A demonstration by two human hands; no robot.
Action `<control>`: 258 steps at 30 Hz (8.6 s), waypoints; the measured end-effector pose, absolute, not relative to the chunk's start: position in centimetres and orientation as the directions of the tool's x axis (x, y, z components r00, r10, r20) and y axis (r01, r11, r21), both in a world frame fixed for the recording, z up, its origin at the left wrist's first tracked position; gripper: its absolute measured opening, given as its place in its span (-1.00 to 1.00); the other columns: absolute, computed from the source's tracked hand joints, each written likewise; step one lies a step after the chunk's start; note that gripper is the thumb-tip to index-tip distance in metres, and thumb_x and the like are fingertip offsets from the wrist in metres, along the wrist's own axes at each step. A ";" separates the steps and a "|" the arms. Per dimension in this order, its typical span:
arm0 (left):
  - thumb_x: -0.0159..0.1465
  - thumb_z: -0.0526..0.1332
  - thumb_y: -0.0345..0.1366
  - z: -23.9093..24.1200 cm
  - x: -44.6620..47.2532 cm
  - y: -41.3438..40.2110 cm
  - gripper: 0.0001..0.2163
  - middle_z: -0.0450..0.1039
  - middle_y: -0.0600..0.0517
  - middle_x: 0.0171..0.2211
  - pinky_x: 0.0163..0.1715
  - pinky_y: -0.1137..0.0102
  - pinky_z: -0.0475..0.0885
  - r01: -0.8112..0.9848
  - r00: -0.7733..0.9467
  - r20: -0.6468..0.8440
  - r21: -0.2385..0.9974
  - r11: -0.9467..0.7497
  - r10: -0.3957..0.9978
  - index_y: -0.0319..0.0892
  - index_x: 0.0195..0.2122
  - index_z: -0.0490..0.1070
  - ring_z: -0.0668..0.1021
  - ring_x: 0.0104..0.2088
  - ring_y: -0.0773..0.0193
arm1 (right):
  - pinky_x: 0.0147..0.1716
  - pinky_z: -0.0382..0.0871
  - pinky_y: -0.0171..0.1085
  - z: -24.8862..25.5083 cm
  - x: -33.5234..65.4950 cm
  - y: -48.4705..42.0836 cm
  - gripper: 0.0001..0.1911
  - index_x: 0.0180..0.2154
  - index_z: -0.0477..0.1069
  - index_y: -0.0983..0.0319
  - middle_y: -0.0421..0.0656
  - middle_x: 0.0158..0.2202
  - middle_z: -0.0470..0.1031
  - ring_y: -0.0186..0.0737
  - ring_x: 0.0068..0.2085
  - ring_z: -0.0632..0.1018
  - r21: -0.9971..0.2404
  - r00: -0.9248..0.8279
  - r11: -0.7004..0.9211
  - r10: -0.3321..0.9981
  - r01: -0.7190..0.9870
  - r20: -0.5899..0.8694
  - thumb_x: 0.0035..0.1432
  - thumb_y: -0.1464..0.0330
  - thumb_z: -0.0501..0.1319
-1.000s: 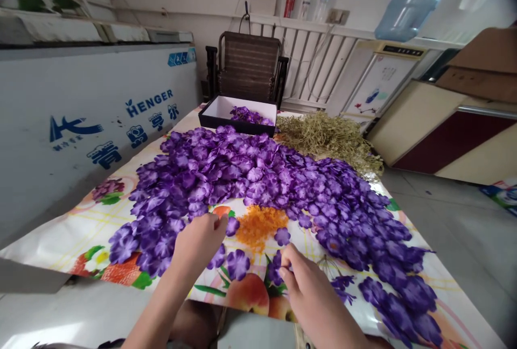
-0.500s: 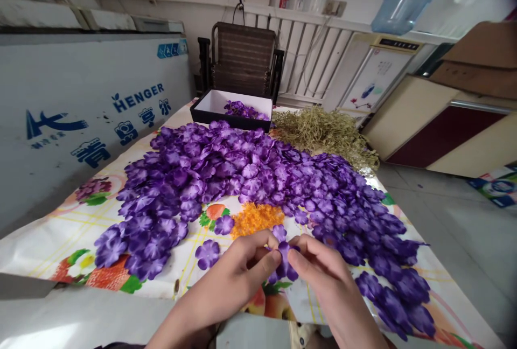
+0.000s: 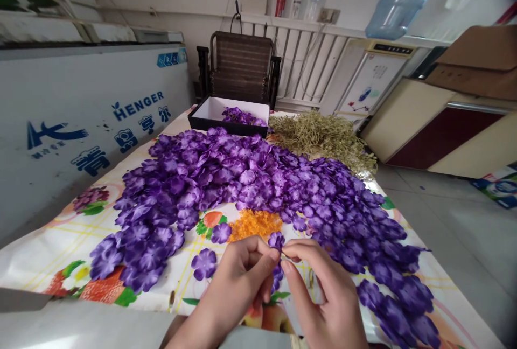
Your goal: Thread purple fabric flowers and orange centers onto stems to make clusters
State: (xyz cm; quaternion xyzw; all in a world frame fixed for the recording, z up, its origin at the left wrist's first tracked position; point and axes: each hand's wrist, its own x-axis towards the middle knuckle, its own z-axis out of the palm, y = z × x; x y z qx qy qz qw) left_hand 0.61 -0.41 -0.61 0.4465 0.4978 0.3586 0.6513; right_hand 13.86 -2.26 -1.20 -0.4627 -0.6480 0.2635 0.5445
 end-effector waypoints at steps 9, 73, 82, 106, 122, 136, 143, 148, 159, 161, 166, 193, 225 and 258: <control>0.11 0.37 -0.14 -1.5 0.2 -0.3 -0.66 0.25 0.20 -0.84 -0.78 0.63 0.08 -0.375 0.356 -0.325 0.809 0.453 0.876 -0.20 -0.60 0.28 0.18 -0.84 0.56 | -0.34 0.47 -0.33 0.2 13.7 -2.2 -0.90 -0.35 0.44 0.20 -0.16 -0.41 0.52 -0.23 -0.36 0.56 -0.979 -0.060 0.198 0.979 0.047 0.195 0.15 0.32 0.19; 0.24 -0.05 -0.29 -3.1 -3.4 2.2 -0.75 0.25 0.08 -0.61 -0.52 0.41 0.17 0.874 0.139 -0.431 0.476 0.094 0.892 -0.14 -0.58 0.18 0.39 -0.54 0.26 | -0.47 0.37 -0.31 -3.4 15.9 0.3 -0.81 -0.45 0.39 0.20 -0.22 -0.53 0.44 -0.20 -0.46 0.51 -0.954 0.286 -0.055 0.958 0.294 0.033 0.13 0.24 0.17; 0.30 0.01 -0.22 -2.9 0.0 2.1 -0.76 0.53 -0.12 -0.40 -0.38 0.28 0.32 0.946 0.122 -0.325 0.323 -0.011 0.938 -0.18 -0.32 0.44 0.58 -0.35 0.00 | -0.37 0.29 -0.32 -3.0 17.2 0.1 -0.89 -0.45 0.44 0.17 -0.19 -0.33 0.43 -0.22 -0.28 0.47 -0.973 0.260 0.008 0.963 0.231 0.069 0.04 0.42 0.15; 0.20 0.25 -0.32 -0.9 2.7 1.4 -0.89 0.53 0.07 -0.48 -0.36 0.45 0.46 -0.060 0.215 -0.230 0.967 0.248 0.949 -0.22 -0.29 0.36 0.58 -0.43 0.30 | -0.49 0.28 -0.36 -1.6 18.5 -1.1 -0.82 -0.49 0.52 0.16 -0.28 -0.57 0.37 -0.38 -0.53 0.34 -0.699 -0.204 -0.313 0.950 -0.643 -0.238 -0.16 0.30 0.48; 0.32 0.14 -0.27 -0.8 1.6 0.6 -0.88 0.51 0.00 -0.36 -0.25 0.42 0.44 -0.112 0.396 -0.186 0.962 0.248 0.899 -0.20 -0.31 0.35 0.54 -0.32 0.27 | -0.48 0.33 -0.37 -2.2 15.8 -0.7 -0.86 -0.46 0.44 0.21 -0.26 -0.54 0.43 -0.33 -0.47 0.43 -0.964 0.143 -0.154 0.972 -0.215 -0.187 0.04 0.31 0.33; 0.34 0.10 -0.27 -1.1 0.9 0.0 -0.88 0.43 0.04 -0.42 -0.35 0.43 0.40 0.001 0.344 -0.206 0.976 0.219 0.916 -0.17 -0.31 0.28 0.51 -0.37 0.27 | -0.46 0.44 -0.34 -1.5 14.7 -1.1 -0.75 -0.13 0.32 0.09 -0.23 -0.36 0.53 -0.23 -0.37 0.55 -0.989 0.113 -0.091 0.988 -0.120 -0.105 0.13 0.28 0.25; 0.34 0.10 -0.29 -1.1 0.8 0.0 -0.90 0.48 0.00 -0.35 -0.27 0.38 0.41 -0.054 0.389 -0.200 0.970 0.239 0.899 -0.20 -0.22 0.31 0.52 -0.31 0.25 | -0.47 0.43 -0.41 -1.0 14.1 -1.4 -0.76 -0.13 0.32 0.08 -0.24 -0.34 0.52 -0.31 -0.38 0.56 -0.991 0.151 -0.063 0.985 -0.117 -0.080 0.14 0.34 0.26; 0.32 0.12 -0.32 -1.3 0.6 0.2 -0.93 0.50 0.02 -0.39 -0.28 0.39 0.44 -0.111 0.367 -0.205 0.959 0.261 0.907 -0.21 -0.26 0.32 0.53 -0.34 0.28 | -0.39 0.46 -0.38 -1.7 14.1 -1.1 -0.76 -0.11 0.32 0.09 -0.23 -0.36 0.48 -0.30 -0.35 0.54 -1.000 0.187 0.004 0.982 -0.002 0.003 0.16 0.33 0.24; 0.22 0.21 -0.34 -2.7 -1.9 2.9 -0.87 0.53 0.06 -0.44 -0.32 0.41 0.52 -0.149 -0.051 -0.191 0.972 0.182 0.980 -0.26 -0.24 0.35 0.59 -0.40 0.29 | -0.35 0.39 -0.24 -8.0 15.1 2.8 -0.84 -0.40 0.38 0.22 -0.09 -0.40 0.52 -0.16 -0.38 0.53 -0.755 -0.002 0.147 0.982 0.639 0.189 0.11 0.53 0.07; 0.22 0.21 -0.33 -2.8 -1.9 2.9 -0.87 0.53 0.06 -0.45 -0.31 0.41 0.53 -0.138 -0.055 -0.193 0.973 0.184 0.980 -0.27 -0.24 0.37 0.60 -0.41 0.29 | -0.39 0.36 -0.28 -8.6 14.4 3.2 -0.82 -0.43 0.39 0.22 -0.12 -0.42 0.50 -0.19 -0.41 0.51 -0.724 -0.084 0.176 0.983 0.667 0.162 0.06 0.56 0.08; 0.20 0.21 -0.33 -3.1 -1.9 3.1 -0.88 0.52 0.08 -0.48 -0.32 0.41 0.54 -0.134 -0.071 -0.188 0.975 0.178 0.980 -0.26 -0.26 0.38 0.59 -0.44 0.30 | -0.41 0.32 -0.24 -9.4 13.1 3.8 -0.82 -0.46 0.36 0.24 -0.06 -0.41 0.47 -0.11 -0.39 0.49 -0.632 -0.159 0.187 0.982 0.752 0.102 0.02 0.58 0.07; 0.27 0.14 -0.30 -3.4 -3.0 2.9 -0.88 0.49 0.03 -0.41 -0.24 0.23 0.51 0.001 -0.039 -0.176 0.984 0.176 0.984 -0.22 -0.21 0.31 0.60 -0.34 0.17 | -0.41 0.34 -0.30 -7.9 12.9 3.5 -0.87 -0.49 0.28 0.19 -0.15 -0.40 0.49 -0.22 -0.40 0.51 -0.920 0.033 0.060 0.996 0.388 0.078 0.09 0.38 0.15; 0.27 0.11 -0.31 -2.9 -1.5 2.8 -0.94 0.47 0.03 -0.45 -0.32 0.32 0.45 0.153 0.093 -0.173 0.976 0.158 0.981 -0.17 -0.30 0.26 0.59 -0.38 0.17 | -0.31 0.39 -0.27 -4.9 14.0 1.6 -0.85 -0.43 0.32 0.16 -0.22 -0.37 0.43 -0.24 -0.32 0.50 -0.923 0.051 0.251 0.960 0.290 0.277 0.11 0.45 0.27; 0.34 0.01 -0.47 -2.2 -2.3 1.7 -0.84 0.46 0.09 -0.33 -0.36 0.51 0.30 0.418 0.499 -0.040 0.886 -0.201 0.865 -0.12 -0.20 0.33 0.47 -0.37 0.34 | -0.43 0.22 -0.31 -3.2 14.5 0.9 -0.75 -0.55 0.20 0.19 -0.24 -0.40 0.46 -0.29 -0.41 0.42 -0.941 -0.137 0.057 0.991 0.334 0.011 0.07 0.49 0.23</control>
